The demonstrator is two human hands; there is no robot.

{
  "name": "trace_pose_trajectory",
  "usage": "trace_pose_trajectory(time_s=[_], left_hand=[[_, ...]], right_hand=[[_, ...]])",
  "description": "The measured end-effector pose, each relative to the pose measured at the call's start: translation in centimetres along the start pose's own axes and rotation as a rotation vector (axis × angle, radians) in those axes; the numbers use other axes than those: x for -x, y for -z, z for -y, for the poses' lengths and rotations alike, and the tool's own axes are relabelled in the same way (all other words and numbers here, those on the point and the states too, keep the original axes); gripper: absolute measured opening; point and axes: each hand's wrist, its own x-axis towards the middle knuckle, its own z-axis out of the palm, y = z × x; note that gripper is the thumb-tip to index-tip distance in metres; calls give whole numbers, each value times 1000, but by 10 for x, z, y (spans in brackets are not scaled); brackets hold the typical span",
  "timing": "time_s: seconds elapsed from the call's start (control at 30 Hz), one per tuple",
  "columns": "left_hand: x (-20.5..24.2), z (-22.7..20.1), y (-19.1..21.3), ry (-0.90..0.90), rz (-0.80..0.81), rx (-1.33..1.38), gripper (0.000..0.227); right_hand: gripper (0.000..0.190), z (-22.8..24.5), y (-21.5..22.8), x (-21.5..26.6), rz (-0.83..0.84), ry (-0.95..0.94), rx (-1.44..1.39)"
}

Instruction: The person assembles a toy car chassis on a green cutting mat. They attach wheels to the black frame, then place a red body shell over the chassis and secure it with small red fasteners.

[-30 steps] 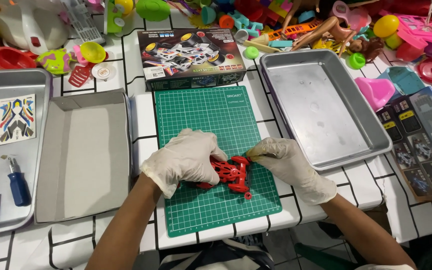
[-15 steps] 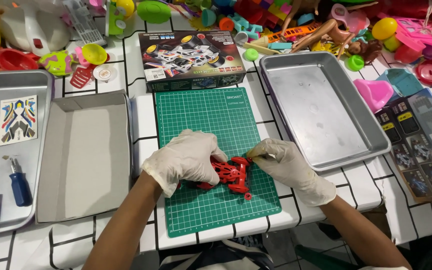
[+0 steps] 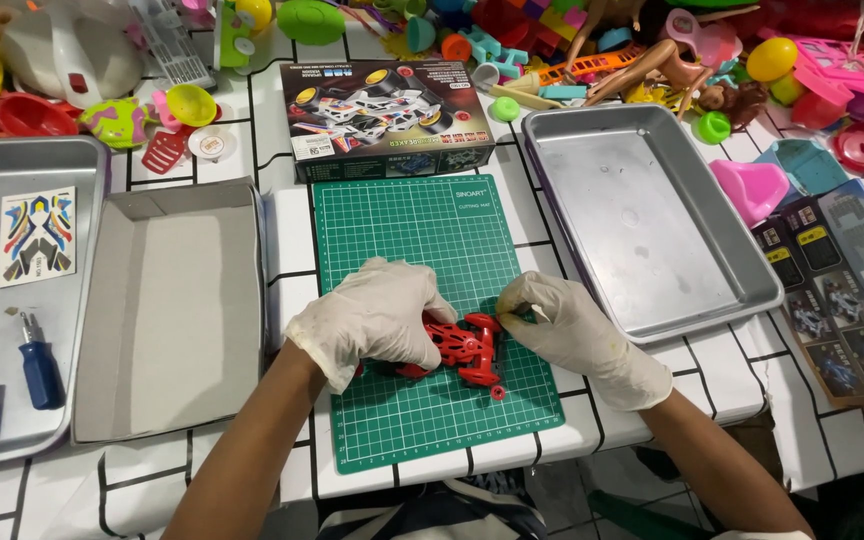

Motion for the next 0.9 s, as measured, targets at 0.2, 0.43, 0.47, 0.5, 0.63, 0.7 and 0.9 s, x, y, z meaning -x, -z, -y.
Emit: trace_pose_trajectory(time_s=[0.2, 0.43, 0.47, 0.5, 0.63, 0.7, 0.9], left_hand=[[2, -1, 0, 6, -8, 14, 63], [5, -3, 3, -2, -10, 8, 63], [5, -3, 3, -2, -11, 7, 63], [6, -3, 3, -1, -12, 6, 63], [8, -6, 5, 18, -9, 17, 63], [9, -5, 6, -1, -6, 16, 63], [10, -5, 6, 3, -1, 19, 64]], right_hand=[[16, 13, 3, 0, 6, -54, 5], [21, 6, 6, -1, 15, -38, -4], [20, 1, 6, -1, 25, -7, 10], [18, -4, 5, -1, 35, 25, 24], [19, -7, 6, 2, 41, 18, 62], [19, 4, 6, 1, 52, 52, 49], [15, -1, 5, 1, 85, 11, 106]])
